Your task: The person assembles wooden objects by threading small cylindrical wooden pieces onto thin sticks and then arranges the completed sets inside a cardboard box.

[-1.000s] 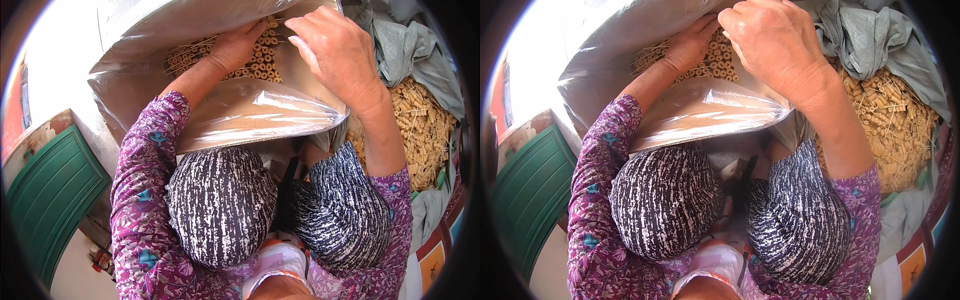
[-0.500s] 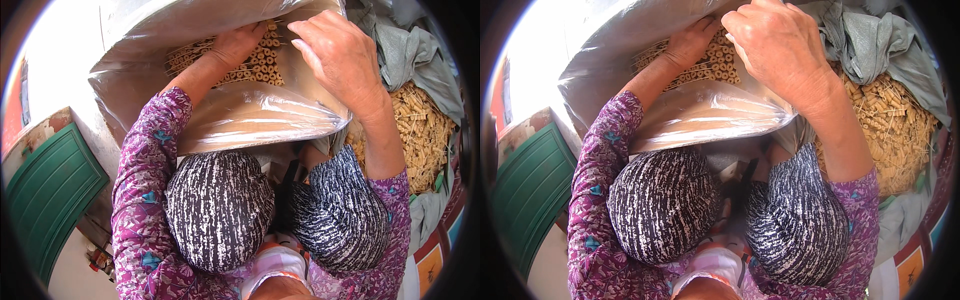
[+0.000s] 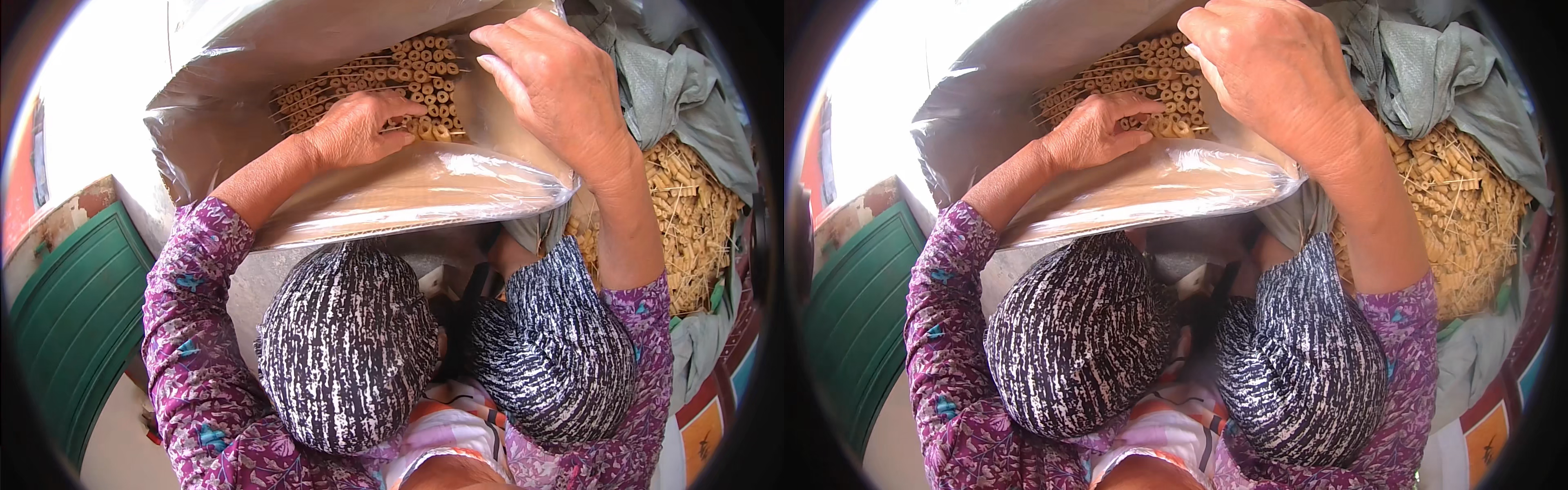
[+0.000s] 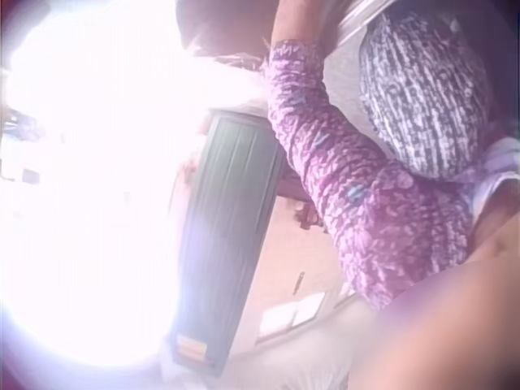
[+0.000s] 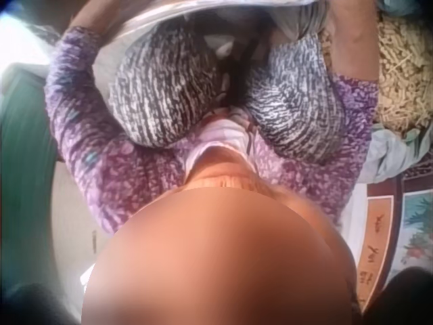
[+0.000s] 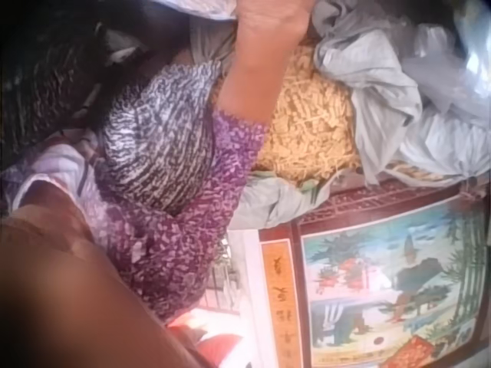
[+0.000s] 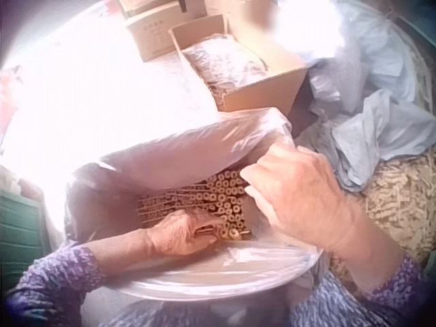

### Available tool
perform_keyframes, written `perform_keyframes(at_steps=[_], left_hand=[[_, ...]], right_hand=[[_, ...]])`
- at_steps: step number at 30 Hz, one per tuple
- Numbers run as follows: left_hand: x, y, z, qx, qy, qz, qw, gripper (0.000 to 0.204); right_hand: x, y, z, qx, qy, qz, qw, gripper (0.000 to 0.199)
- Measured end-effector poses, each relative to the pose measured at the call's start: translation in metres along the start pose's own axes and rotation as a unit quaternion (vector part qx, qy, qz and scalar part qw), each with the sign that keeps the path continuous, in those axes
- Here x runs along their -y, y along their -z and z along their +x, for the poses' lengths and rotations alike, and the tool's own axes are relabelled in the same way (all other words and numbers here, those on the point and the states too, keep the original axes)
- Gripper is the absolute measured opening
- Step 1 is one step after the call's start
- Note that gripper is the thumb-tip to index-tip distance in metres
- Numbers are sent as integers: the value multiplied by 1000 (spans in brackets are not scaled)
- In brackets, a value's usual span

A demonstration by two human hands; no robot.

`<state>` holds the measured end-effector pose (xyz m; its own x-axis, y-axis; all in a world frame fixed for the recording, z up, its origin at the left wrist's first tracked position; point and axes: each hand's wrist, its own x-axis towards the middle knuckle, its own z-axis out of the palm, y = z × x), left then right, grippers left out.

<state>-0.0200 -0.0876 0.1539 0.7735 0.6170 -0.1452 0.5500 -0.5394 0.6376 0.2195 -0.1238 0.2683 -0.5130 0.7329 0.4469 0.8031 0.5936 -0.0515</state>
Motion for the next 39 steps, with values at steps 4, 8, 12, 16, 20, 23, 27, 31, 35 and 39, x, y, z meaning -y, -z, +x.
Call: perform_keyframes(at_steps=[4,8,12,16,20,23,27,31,35,39], left_hand=[[21,4,15,-154,28,183,971,36],[50,-7,31,-175,1,352,920,41],[61,-13,37,-118,60,347,928,41],[56,-11,38,-91,72,305,945,39],[65,-21,37,-175,-5,293,940,31],[68,-27,34,-176,-30,304,936,24],[65,-26,39,-160,-20,291,943,21],[45,0,27,-84,19,257,962,26],[23,34,5,-13,44,287,957,26],[23,46,-4,-81,46,308,947,25]], right_hand=[[-1,-3,2,-25,5,16,1000,13],[-4,-2,4,-10,2,6,1000,16],[-2,-8,6,-18,19,-8,1000,16],[-1,-4,9,-14,-1,22,1000,14],[-2,-4,7,-8,17,-5,1000,11],[-1,-6,7,-10,3,11,1000,11],[-1,-4,6,-10,2,14,1000,10],[-5,-8,4,-20,20,-11,1000,9],[-6,6,11,51,-15,-48,997,10],[-6,-2,5,28,60,-180,982,23]])
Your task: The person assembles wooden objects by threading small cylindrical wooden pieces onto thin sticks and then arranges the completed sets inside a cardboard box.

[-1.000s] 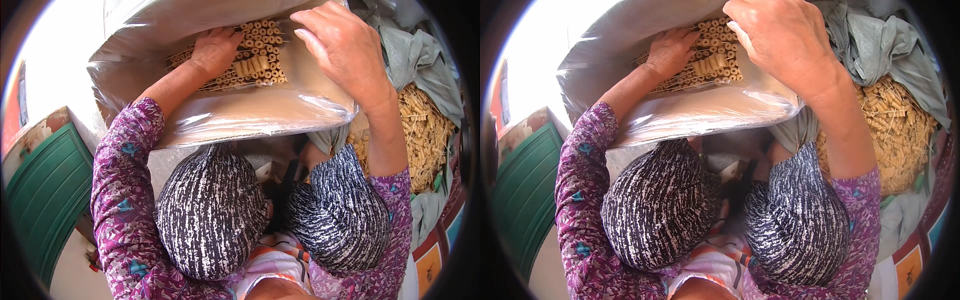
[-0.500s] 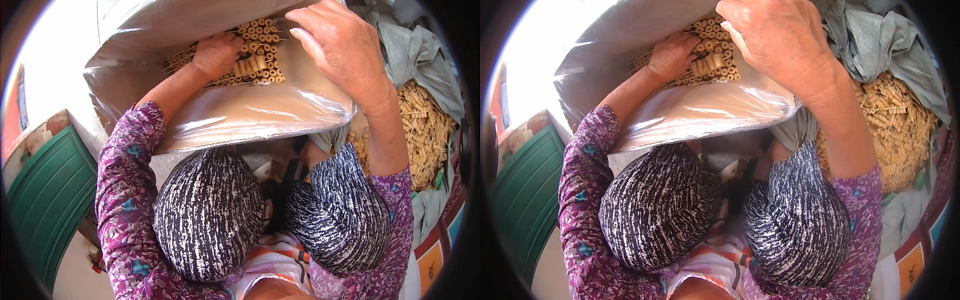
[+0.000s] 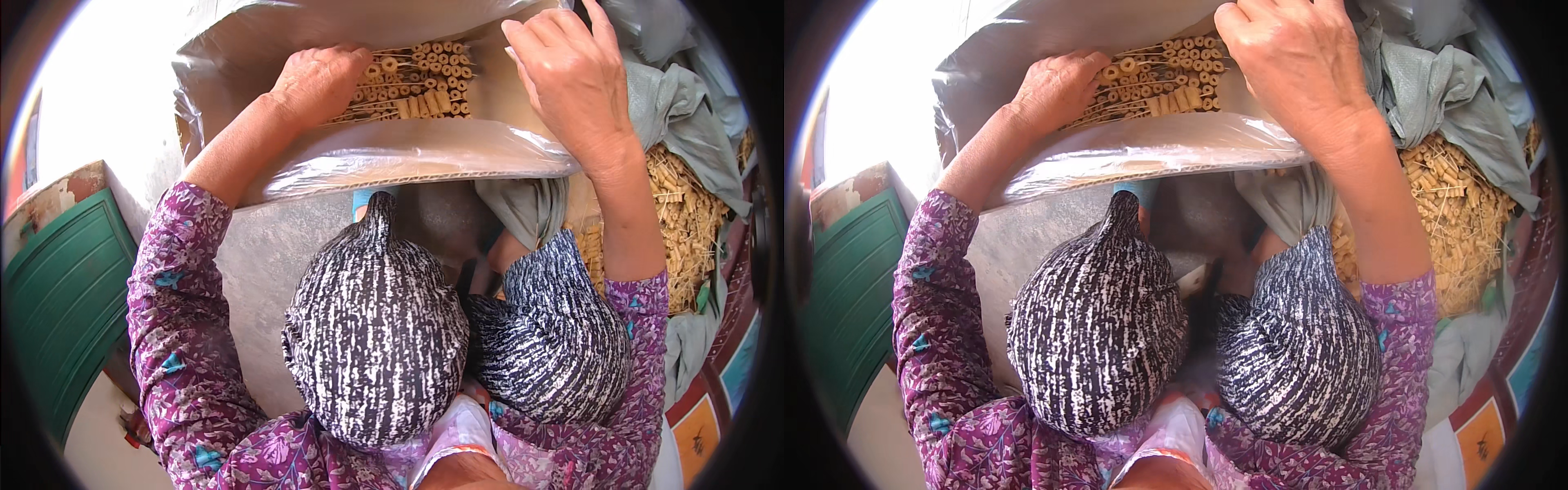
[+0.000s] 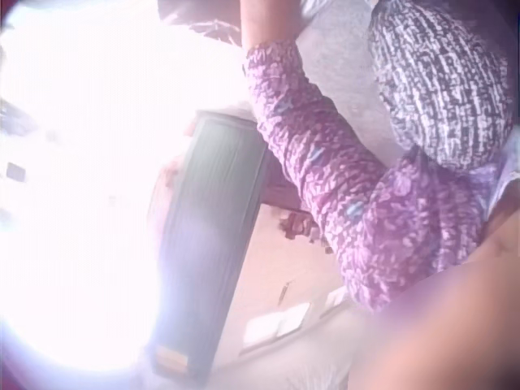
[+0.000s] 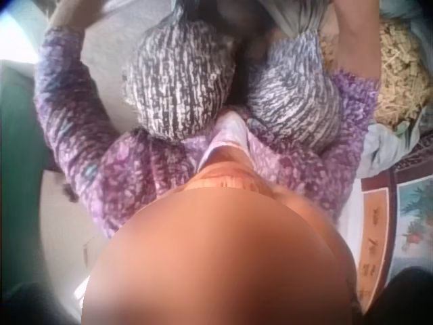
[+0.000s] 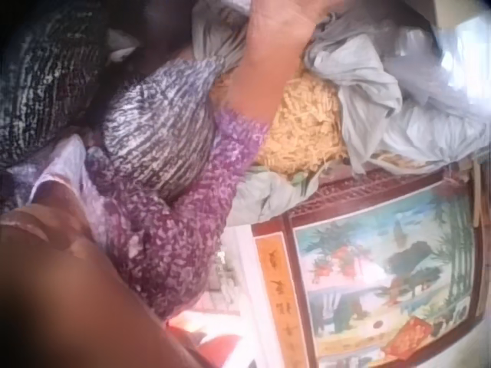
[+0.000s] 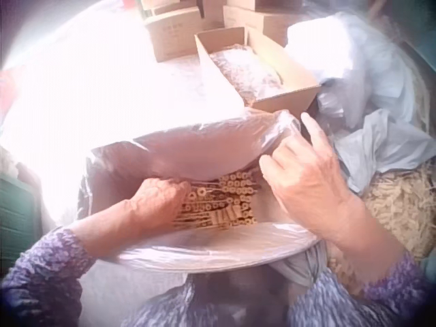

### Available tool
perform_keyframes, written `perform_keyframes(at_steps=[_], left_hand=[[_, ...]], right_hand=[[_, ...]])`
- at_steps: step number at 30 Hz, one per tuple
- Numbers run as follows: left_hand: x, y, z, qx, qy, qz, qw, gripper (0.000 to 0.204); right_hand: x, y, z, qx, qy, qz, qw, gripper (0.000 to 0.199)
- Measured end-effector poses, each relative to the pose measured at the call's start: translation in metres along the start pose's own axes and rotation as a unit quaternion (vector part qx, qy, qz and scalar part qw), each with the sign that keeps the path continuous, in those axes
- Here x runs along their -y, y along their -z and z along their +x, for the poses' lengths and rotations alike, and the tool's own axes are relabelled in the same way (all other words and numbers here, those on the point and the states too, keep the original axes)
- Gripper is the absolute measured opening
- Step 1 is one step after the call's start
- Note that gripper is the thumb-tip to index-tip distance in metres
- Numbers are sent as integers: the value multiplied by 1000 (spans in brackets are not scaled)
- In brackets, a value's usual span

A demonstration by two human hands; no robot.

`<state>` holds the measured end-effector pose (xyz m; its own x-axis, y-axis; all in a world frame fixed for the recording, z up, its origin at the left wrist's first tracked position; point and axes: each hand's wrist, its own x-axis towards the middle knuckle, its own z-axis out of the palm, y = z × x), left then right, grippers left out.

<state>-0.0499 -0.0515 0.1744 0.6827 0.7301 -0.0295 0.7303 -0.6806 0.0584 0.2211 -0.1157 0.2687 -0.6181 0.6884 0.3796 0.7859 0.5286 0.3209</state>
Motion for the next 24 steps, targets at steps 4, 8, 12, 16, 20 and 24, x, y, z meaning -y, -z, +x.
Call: perform_keyframes(at_steps=[4,8,12,16,20,24], left_hand=[[-10,-39,22,-55,57,19,997,23],[-23,-32,40,-40,93,-49,994,25],[-25,-33,35,-80,92,-53,991,25],[-30,-32,35,-98,94,-31,990,27],[-38,-28,37,-141,105,-14,984,29],[-45,-21,42,-154,101,-43,982,29]], right_hand=[[14,-38,-10,78,51,101,991,17],[21,-96,6,452,67,167,874,14],[29,-155,18,589,-8,130,798,30],[26,-196,15,558,-94,150,811,42],[16,-220,4,478,-97,155,859,50],[11,-232,0,476,-110,157,858,51]])
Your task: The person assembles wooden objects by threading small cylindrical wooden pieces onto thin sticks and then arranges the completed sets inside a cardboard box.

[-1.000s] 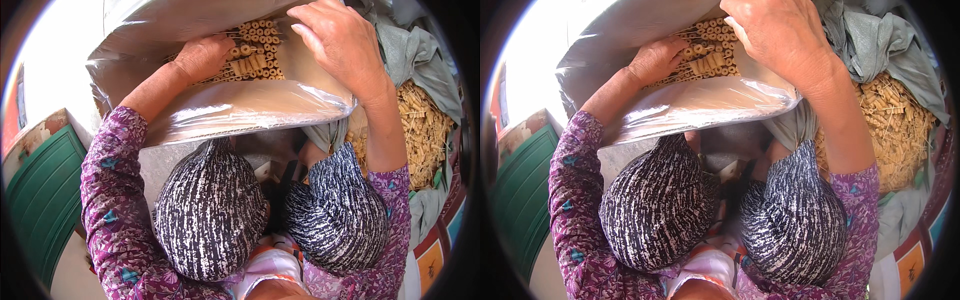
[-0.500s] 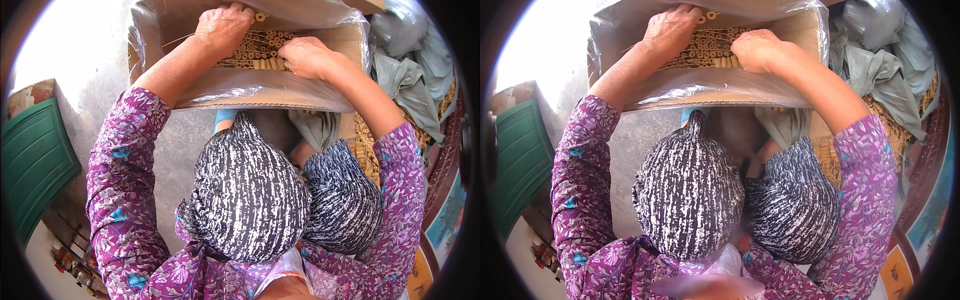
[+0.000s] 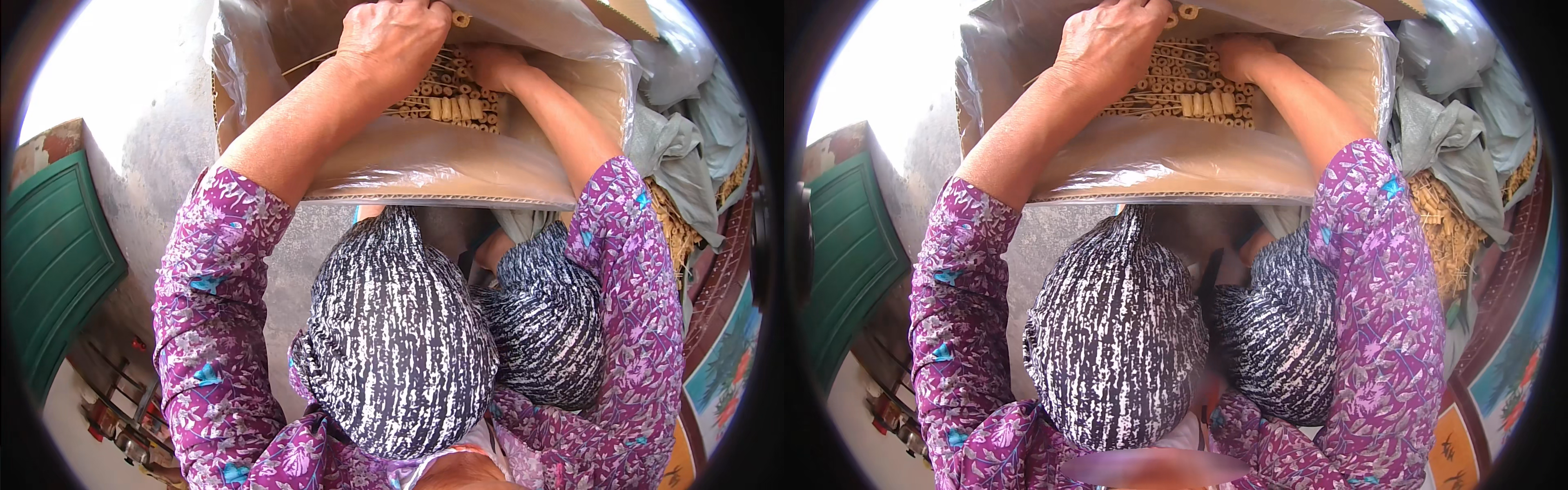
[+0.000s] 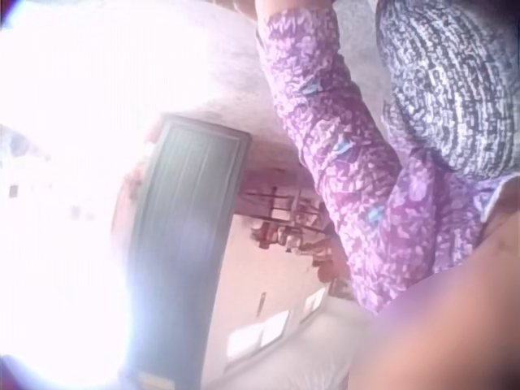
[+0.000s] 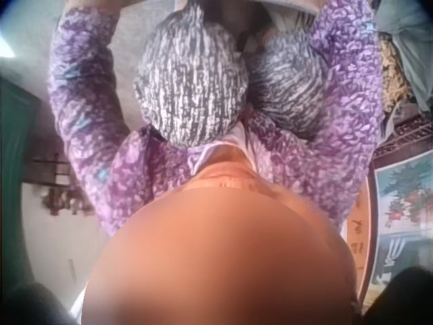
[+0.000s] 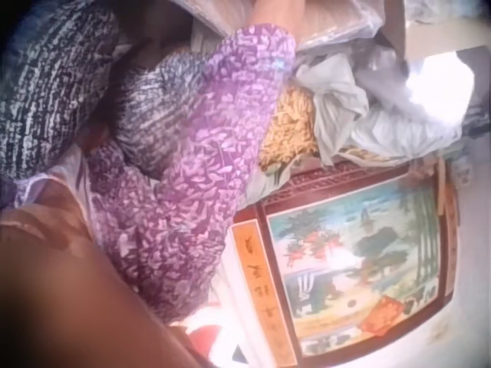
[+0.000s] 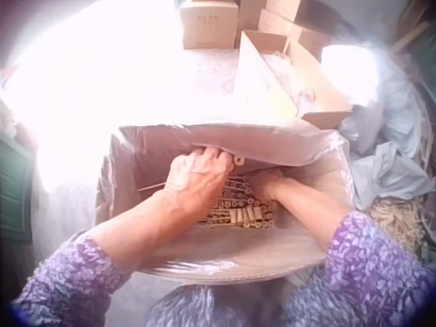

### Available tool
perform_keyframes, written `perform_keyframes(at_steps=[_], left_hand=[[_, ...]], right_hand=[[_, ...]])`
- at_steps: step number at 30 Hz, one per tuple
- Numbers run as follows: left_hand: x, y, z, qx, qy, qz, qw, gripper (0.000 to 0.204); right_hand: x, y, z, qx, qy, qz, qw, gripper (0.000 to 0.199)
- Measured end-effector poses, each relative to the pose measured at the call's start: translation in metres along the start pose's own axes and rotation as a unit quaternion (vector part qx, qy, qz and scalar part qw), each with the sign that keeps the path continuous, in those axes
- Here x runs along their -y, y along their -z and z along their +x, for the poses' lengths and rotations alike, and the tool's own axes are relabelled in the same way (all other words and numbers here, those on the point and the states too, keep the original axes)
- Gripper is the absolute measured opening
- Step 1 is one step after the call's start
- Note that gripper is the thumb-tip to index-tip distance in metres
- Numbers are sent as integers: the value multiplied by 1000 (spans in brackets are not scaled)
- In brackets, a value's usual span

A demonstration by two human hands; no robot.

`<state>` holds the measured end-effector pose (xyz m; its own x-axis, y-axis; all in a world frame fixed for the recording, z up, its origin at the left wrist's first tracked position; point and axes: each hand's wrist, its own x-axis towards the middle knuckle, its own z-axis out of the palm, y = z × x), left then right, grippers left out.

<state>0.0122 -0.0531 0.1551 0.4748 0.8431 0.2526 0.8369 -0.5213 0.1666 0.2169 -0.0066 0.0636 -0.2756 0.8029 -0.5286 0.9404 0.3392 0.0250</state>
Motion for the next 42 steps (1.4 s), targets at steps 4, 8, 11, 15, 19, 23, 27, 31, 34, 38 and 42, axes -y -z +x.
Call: perform_keyframes(at_steps=[4,8,11,15,19,23,27,31,34,38,42], left_hand=[[-4,7,1,12,15,-21,1000,27],[1,3,0,28,25,-27,999,24],[3,2,0,51,29,1,998,24],[2,-4,-5,75,22,-29,997,29],[7,-22,-23,101,-45,0,994,24],[19,-38,-36,141,-68,-1,988,25],[22,-35,-34,152,-47,-10,987,22],[25,-37,-30,150,-45,14,988,21],[21,-43,-23,178,-51,38,982,24],[16,-57,-6,203,-77,52,975,30],[2,-71,15,201,-123,89,968,32]], right_hand=[[0,-1,5,11,1,-18,1000,53],[0,9,1,82,15,-38,996,47],[-3,11,-4,90,14,-47,995,48],[0,12,-8,79,17,-49,996,52],[10,24,-14,109,23,-9,994,54],[24,36,-22,54,18,-9,998,49],[9,18,-10,-10,6,-15,1000,40],[12,23,-10,68,10,-69,995,34],[3,9,-7,86,11,-62,994,36],[1,8,-9,52,21,-25,998,37],[9,27,-29,53,-15,-13,998,37]])
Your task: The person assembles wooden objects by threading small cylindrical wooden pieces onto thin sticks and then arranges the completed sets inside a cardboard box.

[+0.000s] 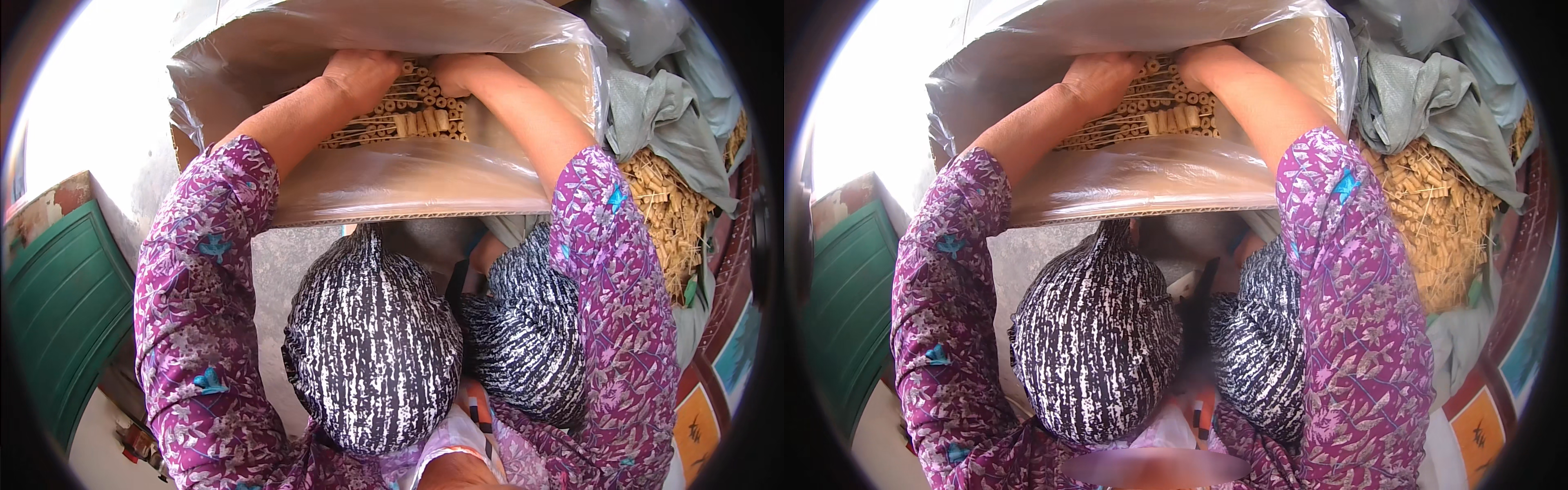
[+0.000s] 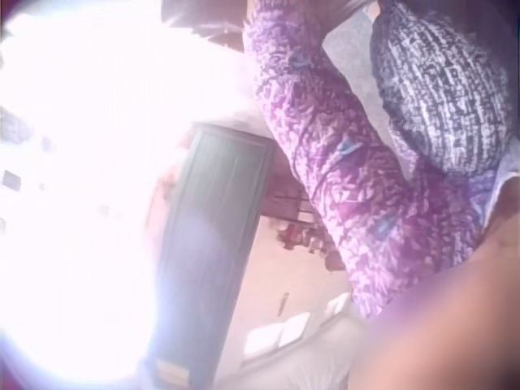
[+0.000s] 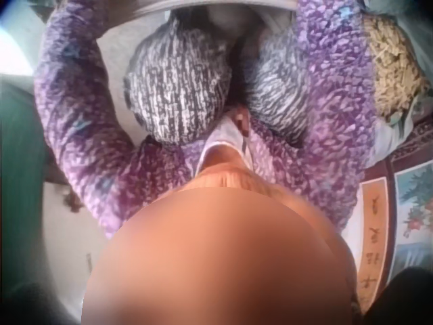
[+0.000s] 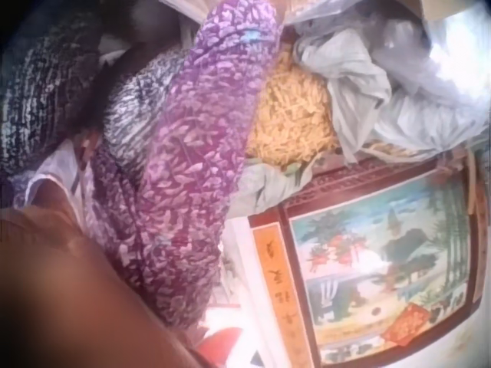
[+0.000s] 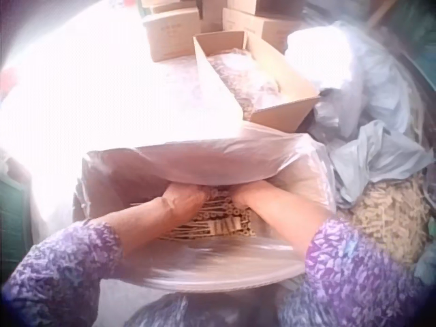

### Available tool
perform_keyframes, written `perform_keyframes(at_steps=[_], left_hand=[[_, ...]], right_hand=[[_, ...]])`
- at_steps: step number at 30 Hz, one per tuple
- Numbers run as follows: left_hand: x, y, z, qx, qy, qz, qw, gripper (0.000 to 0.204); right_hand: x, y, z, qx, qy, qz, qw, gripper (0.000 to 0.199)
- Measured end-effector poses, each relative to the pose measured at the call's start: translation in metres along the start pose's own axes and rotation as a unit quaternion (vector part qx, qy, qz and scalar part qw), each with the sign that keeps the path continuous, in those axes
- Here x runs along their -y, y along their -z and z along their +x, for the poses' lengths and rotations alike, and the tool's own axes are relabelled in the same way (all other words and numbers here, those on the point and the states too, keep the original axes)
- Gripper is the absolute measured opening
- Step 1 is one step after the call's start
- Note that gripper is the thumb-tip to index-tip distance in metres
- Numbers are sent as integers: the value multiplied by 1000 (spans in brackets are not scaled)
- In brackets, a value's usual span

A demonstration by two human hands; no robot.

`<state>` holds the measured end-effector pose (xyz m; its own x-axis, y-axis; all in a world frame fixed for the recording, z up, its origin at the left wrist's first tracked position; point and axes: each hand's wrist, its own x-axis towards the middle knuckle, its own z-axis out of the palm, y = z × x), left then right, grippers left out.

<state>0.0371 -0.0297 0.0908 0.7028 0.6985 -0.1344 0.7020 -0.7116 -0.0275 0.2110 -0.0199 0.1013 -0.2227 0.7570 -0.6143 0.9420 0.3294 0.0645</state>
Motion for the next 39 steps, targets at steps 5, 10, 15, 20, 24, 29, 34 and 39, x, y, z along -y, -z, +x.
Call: perform_keyframes(at_steps=[5,10,15,20,24,29,34,39], left_hand=[[-4,-19,17,-82,-34,112,990,36],[-13,-45,20,-132,27,24,991,32],[-19,-48,34,-127,25,-32,991,31],[-10,-59,29,-160,21,-141,977,34],[0,-55,0,-197,56,-142,968,37],[10,-44,-7,-67,99,-99,988,31],[1,-46,11,-53,76,-56,994,29],[-5,-47,12,-69,153,-143,975,38]], right_hand=[[-9,-27,22,-25,-16,-44,999,35],[4,-8,-2,-7,-31,-51,998,32],[15,1,-12,-38,-46,-55,997,30],[12,10,-18,-95,-26,-42,994,27],[6,10,-17,-91,-52,-28,994,27],[8,13,-20,-90,-52,-25,994,26],[6,14,-21,-81,-56,-21,995,26],[11,16,-22,-64,-66,-13,996,25]])
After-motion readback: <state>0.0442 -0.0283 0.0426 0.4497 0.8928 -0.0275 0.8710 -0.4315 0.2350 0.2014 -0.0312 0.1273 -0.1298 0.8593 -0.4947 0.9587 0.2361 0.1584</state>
